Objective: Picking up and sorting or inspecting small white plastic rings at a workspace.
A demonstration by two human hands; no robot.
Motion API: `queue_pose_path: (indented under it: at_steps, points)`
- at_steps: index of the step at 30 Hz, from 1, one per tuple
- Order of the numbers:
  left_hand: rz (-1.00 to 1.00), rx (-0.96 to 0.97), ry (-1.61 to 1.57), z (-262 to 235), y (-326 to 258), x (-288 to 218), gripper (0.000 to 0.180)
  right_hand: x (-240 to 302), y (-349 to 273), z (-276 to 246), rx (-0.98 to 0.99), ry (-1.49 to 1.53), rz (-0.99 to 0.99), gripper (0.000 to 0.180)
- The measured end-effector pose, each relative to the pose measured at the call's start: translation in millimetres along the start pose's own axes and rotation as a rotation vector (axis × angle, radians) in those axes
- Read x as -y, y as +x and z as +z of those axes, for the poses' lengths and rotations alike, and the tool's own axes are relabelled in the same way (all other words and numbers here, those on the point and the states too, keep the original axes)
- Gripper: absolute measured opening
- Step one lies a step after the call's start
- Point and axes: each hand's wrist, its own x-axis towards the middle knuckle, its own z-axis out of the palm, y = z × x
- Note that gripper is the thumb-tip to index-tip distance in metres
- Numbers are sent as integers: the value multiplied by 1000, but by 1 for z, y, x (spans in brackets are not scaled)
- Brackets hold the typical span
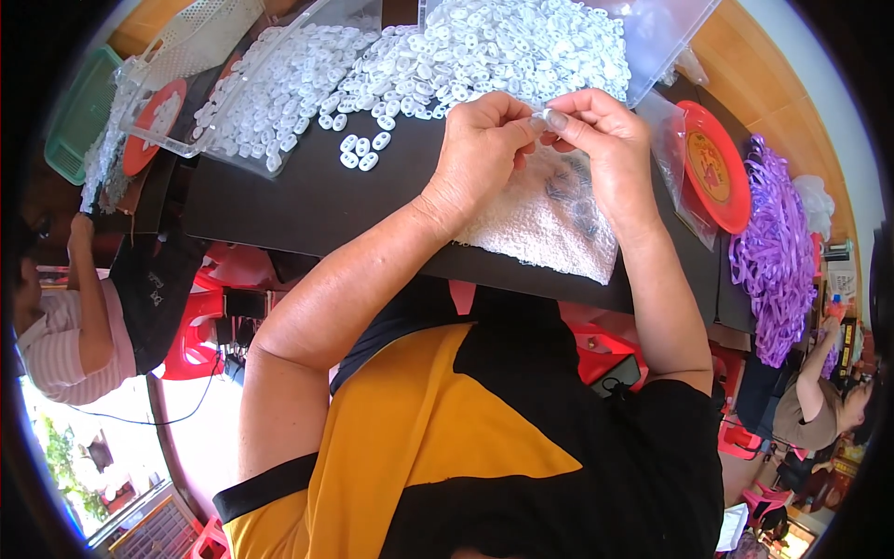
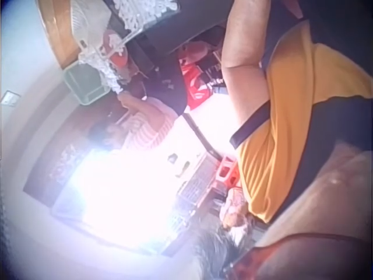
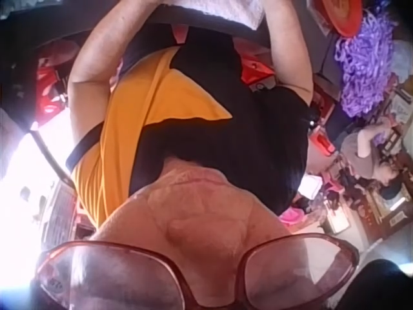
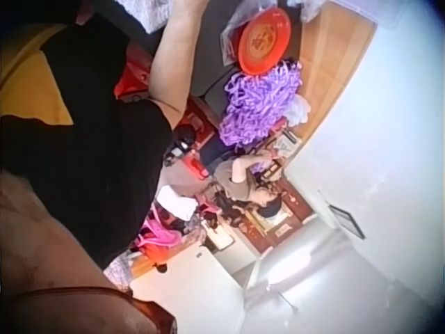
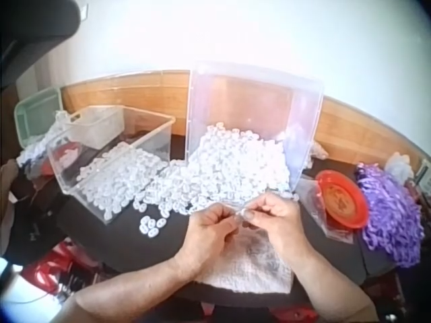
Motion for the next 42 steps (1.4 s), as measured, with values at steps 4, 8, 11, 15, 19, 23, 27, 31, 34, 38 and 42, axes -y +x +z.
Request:
queue_pose_path:
  at_steps: [4, 8, 11, 15, 19, 23, 27, 31, 34, 38, 42]
  points:
    - [-17, 12, -18, 1, -1, -3, 15, 1, 1, -3, 16, 21, 33, 13]
    - [-21, 12, -18, 1, -2, -4, 15, 0, 1, -4, 31, 104, 78, 14]
    - [-10, 18, -11, 2, -2, -5, 16, 1, 1, -7, 29, 112, 101, 14]
    - [-32, 24, 17, 3, -3, -7, 15, 2, 0, -10, 33, 94, 105, 14]
    - [-25, 29, 33, 3, -2, -5, 13, 2, -1, -10, 50, 101, 99, 14]
    - [2, 13, 34, 2, -2, 0, 12, 8, -5, -3, 49, 3, 92, 15]
    - [16, -14, 8, 2, -2, 0, 11, -1, -7, 7, 28, -20, 67, 17]
    - [1, -55, -41, 3, -3, 2, 10, -6, -7, 11, 9, 4, 34, 16]
    - [-12, -47, -59, 2, -3, 1, 10, -9, -6, 12, 15, -23, -14, 14]
    - [-46, -49, -114, 1, -1, -1, 11, 0, -5, 13, -3, -39, 17, 17]
    - [-74, -33, -103, 1, 0, -4, 12, 6, -6, 9, 6, -50, 34, 19]
